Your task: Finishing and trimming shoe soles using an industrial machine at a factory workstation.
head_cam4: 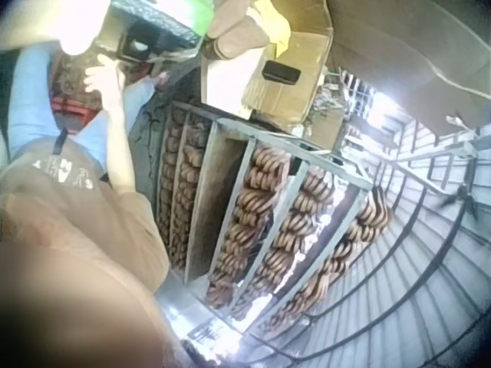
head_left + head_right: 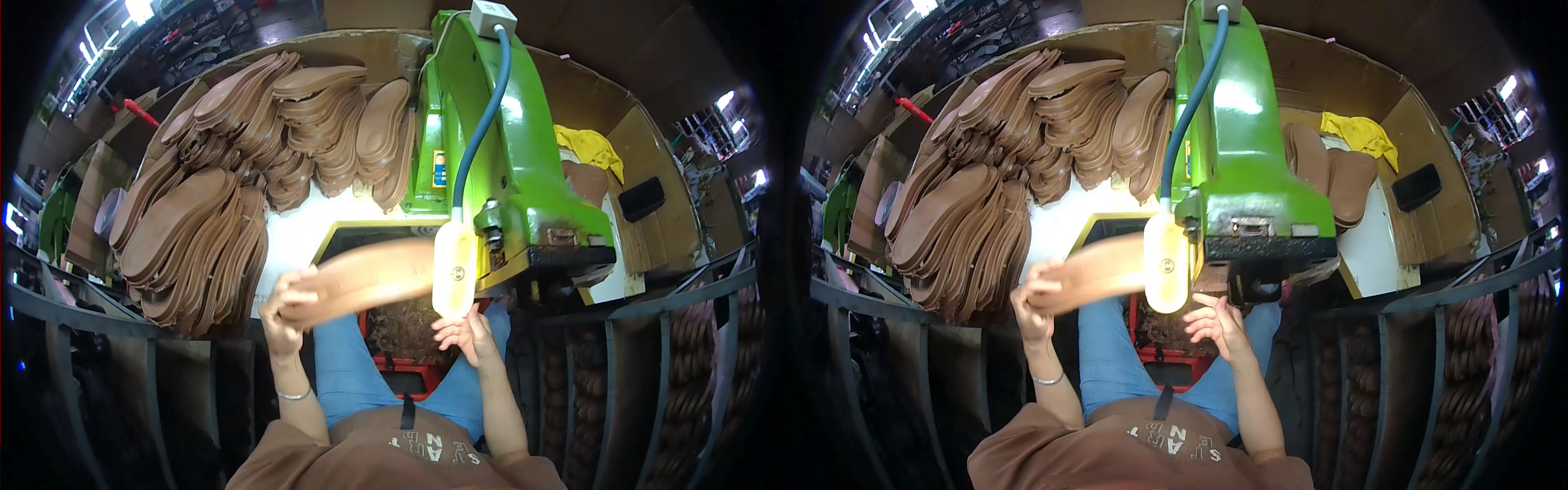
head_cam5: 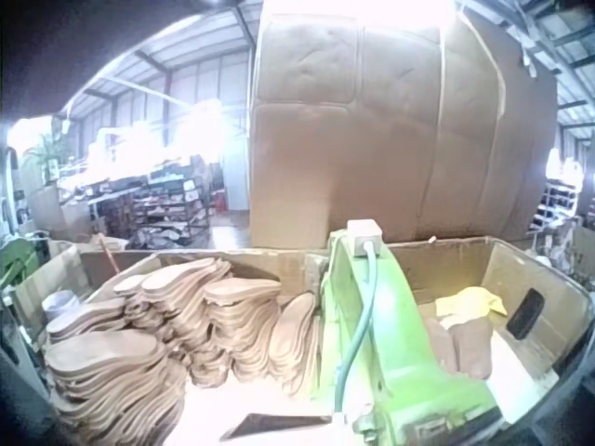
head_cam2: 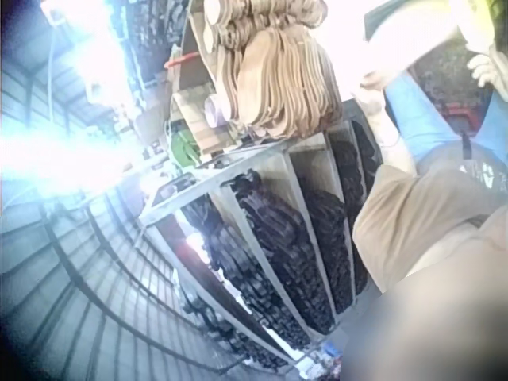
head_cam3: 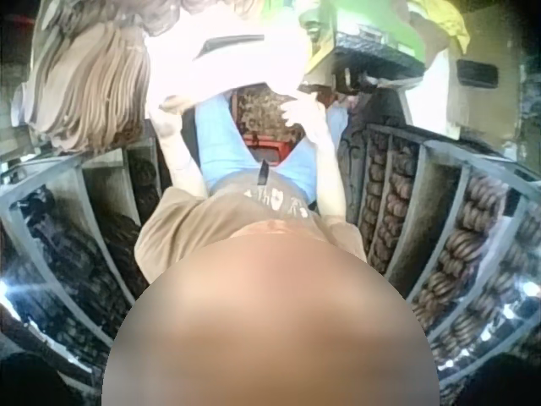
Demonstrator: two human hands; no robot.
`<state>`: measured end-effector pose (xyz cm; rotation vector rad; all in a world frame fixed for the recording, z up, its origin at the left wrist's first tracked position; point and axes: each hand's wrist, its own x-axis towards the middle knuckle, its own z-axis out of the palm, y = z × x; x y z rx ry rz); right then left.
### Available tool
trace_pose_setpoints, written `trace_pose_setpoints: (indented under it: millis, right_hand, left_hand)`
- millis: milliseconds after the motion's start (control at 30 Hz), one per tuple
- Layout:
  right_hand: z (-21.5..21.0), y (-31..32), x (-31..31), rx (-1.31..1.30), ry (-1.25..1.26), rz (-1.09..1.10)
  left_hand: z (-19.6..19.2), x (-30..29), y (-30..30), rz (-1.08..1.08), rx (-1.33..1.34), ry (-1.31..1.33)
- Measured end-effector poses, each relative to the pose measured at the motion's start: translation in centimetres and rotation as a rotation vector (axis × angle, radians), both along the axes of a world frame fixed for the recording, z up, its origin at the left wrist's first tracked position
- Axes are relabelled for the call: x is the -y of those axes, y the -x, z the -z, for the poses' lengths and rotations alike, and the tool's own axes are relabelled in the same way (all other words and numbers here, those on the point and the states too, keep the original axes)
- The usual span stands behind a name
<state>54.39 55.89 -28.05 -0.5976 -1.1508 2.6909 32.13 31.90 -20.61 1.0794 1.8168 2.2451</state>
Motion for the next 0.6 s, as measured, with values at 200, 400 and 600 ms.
trace_pose_setpoints:
  millis: [200,400,600]
  right_hand:
    - [2.1,-2.4,1.9,0.167,0.03,0.062]
    - [3.4,-10.0,6.9,0.172,-0.048,0.546]
    - [5.3,-12.4,11.4,0.237,-0.091,0.337]
  left_hand:
    - [2.7,-0.2,-4.0,0.413,0.199,0.041]
    - [3.1,-7.7,-11.7,0.597,0.929,-0.117]
    - [0.1,-14.1,-12.9,0.572,0.527,0.355]
